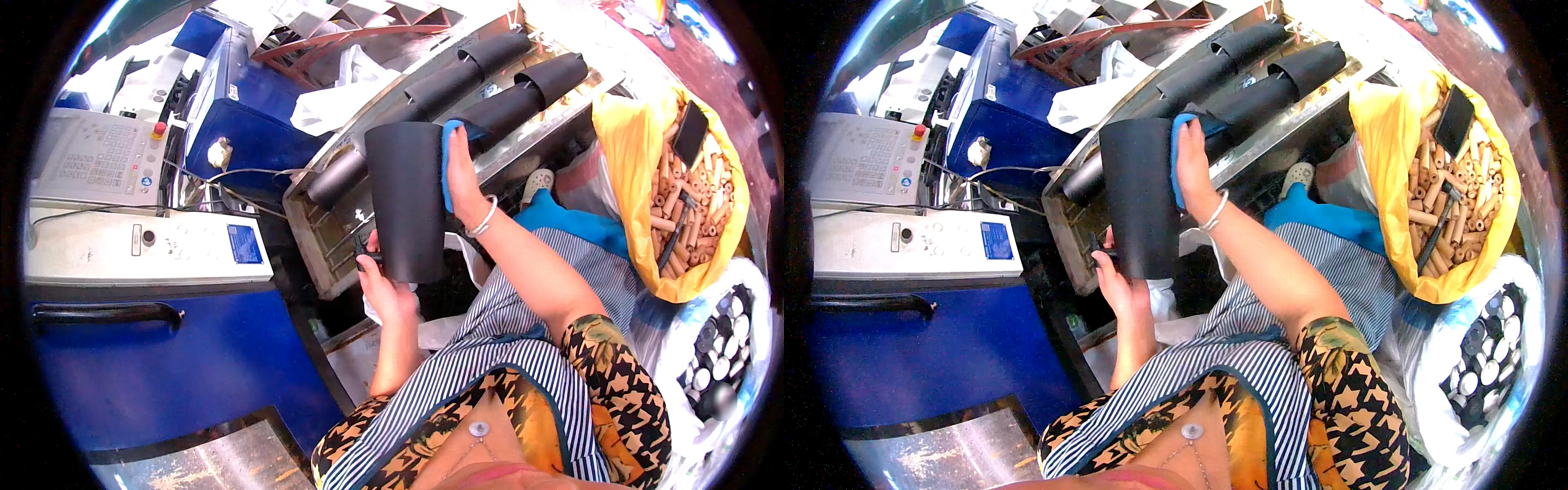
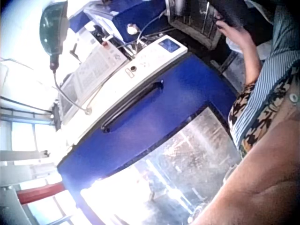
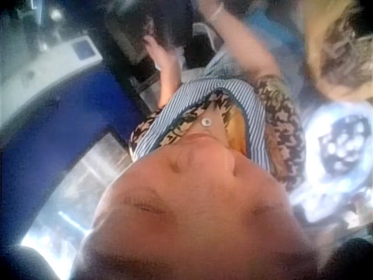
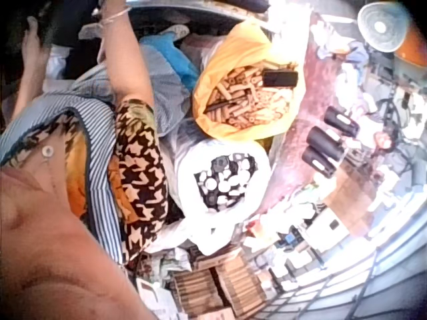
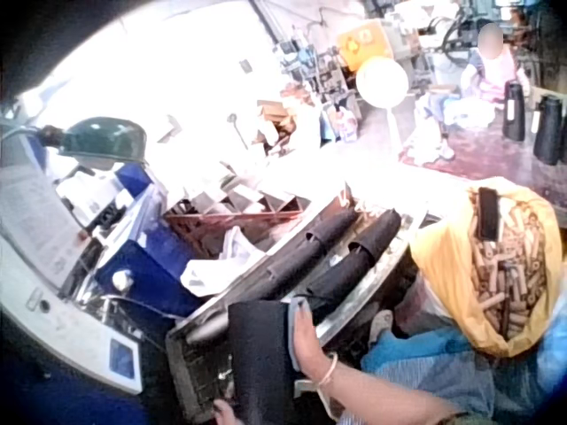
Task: The person wipes a black conical component with a blue cloth and then attaches a wooden handle and a small screw using their hands at a workstation.
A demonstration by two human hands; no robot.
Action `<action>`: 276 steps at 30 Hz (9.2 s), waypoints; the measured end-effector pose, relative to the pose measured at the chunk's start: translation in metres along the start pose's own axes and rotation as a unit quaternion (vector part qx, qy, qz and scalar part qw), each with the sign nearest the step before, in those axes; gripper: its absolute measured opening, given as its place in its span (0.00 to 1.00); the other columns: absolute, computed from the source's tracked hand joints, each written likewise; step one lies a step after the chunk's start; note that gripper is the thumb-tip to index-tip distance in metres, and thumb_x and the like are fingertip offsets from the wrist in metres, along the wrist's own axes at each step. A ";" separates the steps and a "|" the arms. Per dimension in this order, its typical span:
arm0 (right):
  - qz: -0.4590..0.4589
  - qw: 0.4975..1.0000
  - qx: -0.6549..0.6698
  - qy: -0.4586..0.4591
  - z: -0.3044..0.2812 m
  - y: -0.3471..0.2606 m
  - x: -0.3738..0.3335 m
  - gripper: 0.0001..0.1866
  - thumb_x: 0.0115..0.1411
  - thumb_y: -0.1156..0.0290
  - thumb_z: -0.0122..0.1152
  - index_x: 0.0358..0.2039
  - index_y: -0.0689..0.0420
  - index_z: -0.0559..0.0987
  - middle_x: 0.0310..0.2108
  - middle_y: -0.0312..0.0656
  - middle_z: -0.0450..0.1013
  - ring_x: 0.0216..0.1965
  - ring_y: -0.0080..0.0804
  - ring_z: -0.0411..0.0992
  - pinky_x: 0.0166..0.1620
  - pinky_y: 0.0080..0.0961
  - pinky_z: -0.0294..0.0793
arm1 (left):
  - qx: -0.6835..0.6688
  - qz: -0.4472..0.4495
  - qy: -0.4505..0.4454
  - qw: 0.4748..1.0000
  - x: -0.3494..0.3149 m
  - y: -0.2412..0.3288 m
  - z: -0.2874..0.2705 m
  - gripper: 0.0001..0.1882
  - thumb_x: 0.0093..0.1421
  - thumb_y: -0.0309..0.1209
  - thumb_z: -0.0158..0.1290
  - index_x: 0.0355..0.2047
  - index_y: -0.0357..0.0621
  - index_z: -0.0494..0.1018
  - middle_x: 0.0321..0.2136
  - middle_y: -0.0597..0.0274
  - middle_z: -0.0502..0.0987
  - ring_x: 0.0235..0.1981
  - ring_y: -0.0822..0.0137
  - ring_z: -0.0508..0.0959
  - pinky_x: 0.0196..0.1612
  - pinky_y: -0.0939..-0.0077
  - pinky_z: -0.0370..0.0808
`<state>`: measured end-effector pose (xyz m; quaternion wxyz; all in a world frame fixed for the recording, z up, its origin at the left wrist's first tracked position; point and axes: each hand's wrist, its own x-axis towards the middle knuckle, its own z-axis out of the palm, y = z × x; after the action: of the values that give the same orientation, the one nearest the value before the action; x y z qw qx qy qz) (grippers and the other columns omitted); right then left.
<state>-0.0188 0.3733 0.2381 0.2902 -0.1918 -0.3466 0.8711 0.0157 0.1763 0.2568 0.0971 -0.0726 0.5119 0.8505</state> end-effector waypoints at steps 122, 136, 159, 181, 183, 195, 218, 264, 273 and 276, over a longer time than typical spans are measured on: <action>0.275 0.628 -0.691 0.230 -0.471 -0.290 -0.475 0.33 0.46 0.58 0.73 0.53 0.56 0.75 0.46 0.53 0.76 0.48 0.50 0.75 0.50 0.39 0.74 | 0.227 -0.232 -0.161 0.932 -0.049 -0.059 0.108 0.18 0.67 0.36 0.51 0.54 0.42 0.69 0.48 0.63 0.75 0.46 0.68 0.74 0.43 0.72 0.74; -0.041 0.510 -0.749 0.421 -0.316 -0.320 -0.357 0.28 0.49 0.73 0.71 0.52 0.55 0.74 0.46 0.46 0.75 0.47 0.48 0.73 0.49 0.36 0.71 | -0.103 -0.503 -0.204 0.834 -0.044 -0.112 0.082 0.12 0.64 0.28 0.52 0.45 0.35 0.70 0.51 0.45 0.72 0.53 0.46 0.72 0.54 0.64 0.77; -0.371 0.273 -0.860 -0.220 -0.112 -0.204 -0.138 0.36 0.44 0.65 0.65 0.59 0.47 0.71 0.57 0.41 0.68 0.34 0.27 0.69 0.38 0.24 0.74 | -0.216 -0.483 -0.129 0.839 -0.071 -0.066 0.084 0.17 0.65 0.29 0.53 0.51 0.33 0.67 0.51 0.47 0.72 0.54 0.49 0.74 0.54 0.68 0.79; -0.378 0.301 -0.838 -0.256 -0.107 -0.217 -0.142 0.35 0.42 0.61 0.69 0.53 0.56 0.73 0.49 0.44 0.68 0.41 0.37 0.72 0.47 0.33 0.74 | -0.134 -0.487 -0.172 0.846 -0.066 -0.060 0.082 0.16 0.65 0.30 0.53 0.50 0.33 0.68 0.48 0.49 0.75 0.52 0.52 0.75 0.55 0.67 0.78; -0.395 0.282 -0.827 -0.284 -0.109 -0.220 -0.142 0.32 0.43 0.64 0.67 0.52 0.56 0.75 0.49 0.42 0.69 0.41 0.35 0.71 0.47 0.32 0.74 | -0.127 -0.510 -0.187 0.830 -0.064 -0.059 0.081 0.16 0.65 0.30 0.52 0.50 0.33 0.68 0.48 0.49 0.74 0.53 0.51 0.75 0.56 0.66 0.77; -0.130 0.614 -0.778 -0.029 -0.124 -0.170 -0.156 0.43 0.54 0.49 0.65 0.65 0.60 0.63 0.37 0.48 0.76 0.35 0.38 0.75 0.35 0.25 0.77 | -0.153 -0.487 -0.155 0.846 -0.071 -0.082 0.078 0.15 0.65 0.29 0.52 0.47 0.31 0.68 0.45 0.47 0.76 0.50 0.50 0.77 0.55 0.65 0.79; 0.026 0.969 -0.172 0.178 -0.248 -0.124 -0.311 0.19 0.68 0.56 0.52 0.47 0.59 0.75 0.28 0.43 0.77 0.30 0.30 0.77 0.33 0.28 0.77 | 0.404 0.120 -0.402 0.813 -0.115 -0.098 0.113 0.25 0.64 0.21 0.50 0.61 0.39 0.62 0.56 0.55 0.71 0.59 0.62 0.70 0.62 0.66 0.65; -0.450 0.748 -0.469 0.135 -0.172 -0.183 -0.283 0.33 0.69 0.49 0.42 0.52 0.71 0.75 0.34 0.46 0.68 0.34 0.36 0.67 0.40 0.27 0.65 | 0.128 -0.217 -0.444 0.860 -0.036 -0.033 0.105 0.20 0.64 0.39 0.54 0.50 0.37 0.69 0.32 0.57 0.76 0.43 0.61 0.78 0.51 0.68 0.75; -0.344 0.815 -0.393 0.253 -0.172 -0.209 -0.273 0.30 0.68 0.54 0.42 0.59 0.68 0.69 0.45 0.43 0.67 0.40 0.30 0.67 0.45 0.24 0.66 | 0.145 -0.141 -0.445 0.872 -0.048 -0.034 0.118 0.22 0.63 0.41 0.56 0.51 0.38 0.70 0.33 0.57 0.78 0.44 0.61 0.79 0.49 0.69 0.76; -0.340 0.781 -0.490 0.186 -0.170 -0.208 -0.272 0.28 0.67 0.60 0.39 0.56 0.70 0.71 0.44 0.45 0.68 0.40 0.31 0.66 0.45 0.25 0.63 | 0.160 -0.129 -0.445 0.871 -0.049 -0.033 0.122 0.22 0.63 0.41 0.56 0.51 0.38 0.70 0.33 0.57 0.78 0.44 0.61 0.79 0.49 0.69 0.76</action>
<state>0.3562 0.4062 0.3063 0.4934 -0.3359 -0.7087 0.3763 0.0679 0.2950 0.2962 0.4343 0.2648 0.5298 0.6786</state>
